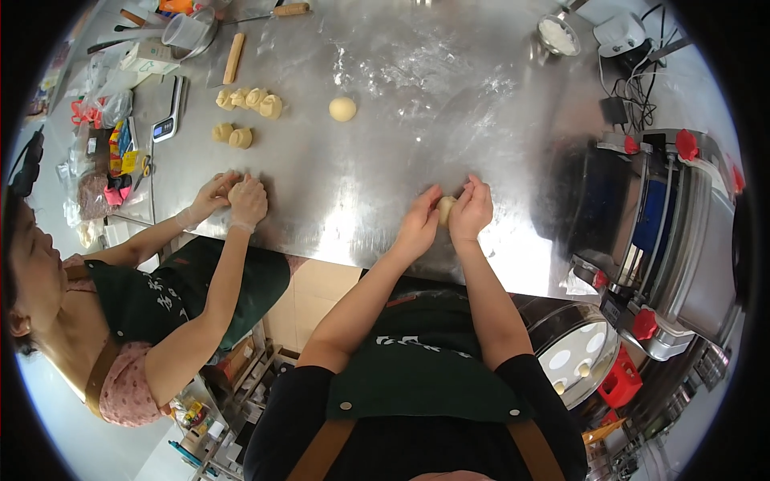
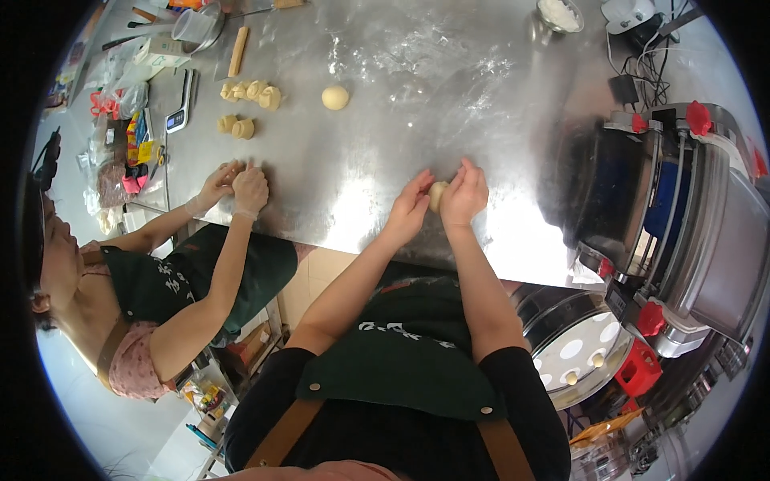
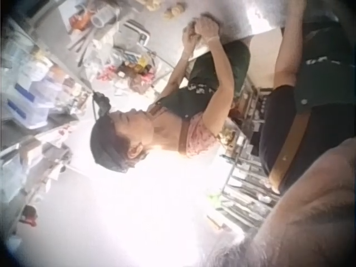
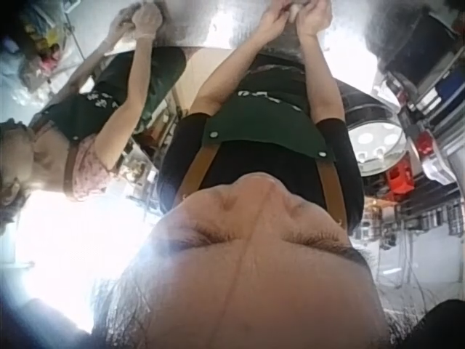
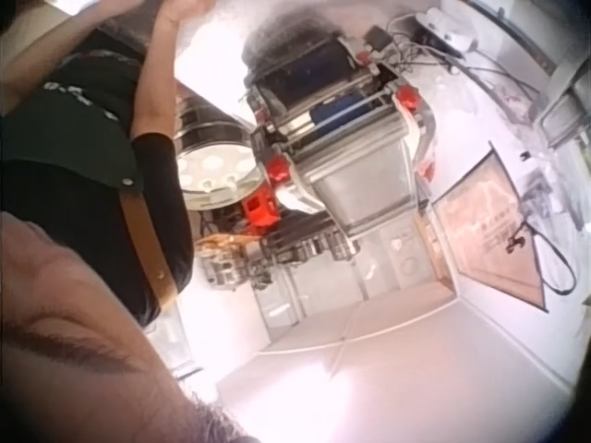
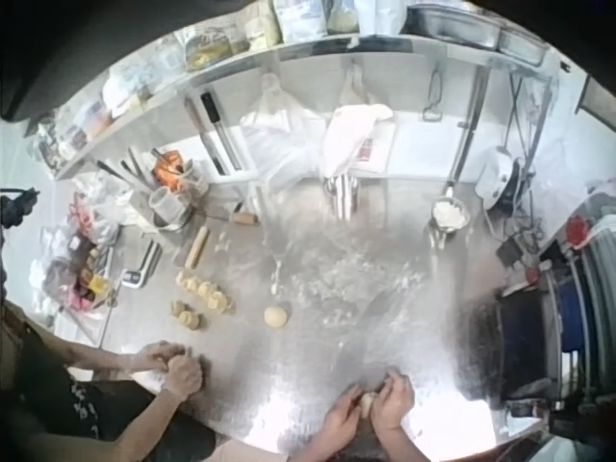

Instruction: Manually roll and shape small pieces of dough into uniform balls on a stainless steel prep table.

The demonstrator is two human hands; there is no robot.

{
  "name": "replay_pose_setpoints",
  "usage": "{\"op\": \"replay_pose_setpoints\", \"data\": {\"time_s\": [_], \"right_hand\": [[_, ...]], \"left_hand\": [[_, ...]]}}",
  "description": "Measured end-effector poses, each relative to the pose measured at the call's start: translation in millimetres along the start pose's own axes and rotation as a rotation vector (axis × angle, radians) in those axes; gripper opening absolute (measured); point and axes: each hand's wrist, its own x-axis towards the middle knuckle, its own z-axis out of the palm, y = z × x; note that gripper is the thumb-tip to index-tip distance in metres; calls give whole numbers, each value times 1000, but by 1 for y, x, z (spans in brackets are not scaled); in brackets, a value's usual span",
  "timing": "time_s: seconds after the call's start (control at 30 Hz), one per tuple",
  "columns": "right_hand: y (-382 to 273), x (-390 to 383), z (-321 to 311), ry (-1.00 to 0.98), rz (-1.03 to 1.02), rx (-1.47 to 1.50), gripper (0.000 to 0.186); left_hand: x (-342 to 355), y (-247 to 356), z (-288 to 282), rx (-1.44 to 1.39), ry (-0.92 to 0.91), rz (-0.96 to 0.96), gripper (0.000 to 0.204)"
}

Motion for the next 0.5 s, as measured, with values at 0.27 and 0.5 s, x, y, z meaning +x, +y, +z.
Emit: {"op": "replay_pose_setpoints", "data": {"time_s": [0.27, 0.5], "right_hand": [[-6, -41, -39, -143, 140, 243, 19], [-18, -11, -18, -182, 340, 623, 22]], "left_hand": [[-35, 5, 22, 457, 117, 256, 53], [-8, 19, 16, 366, 248, 286, 57]]}}
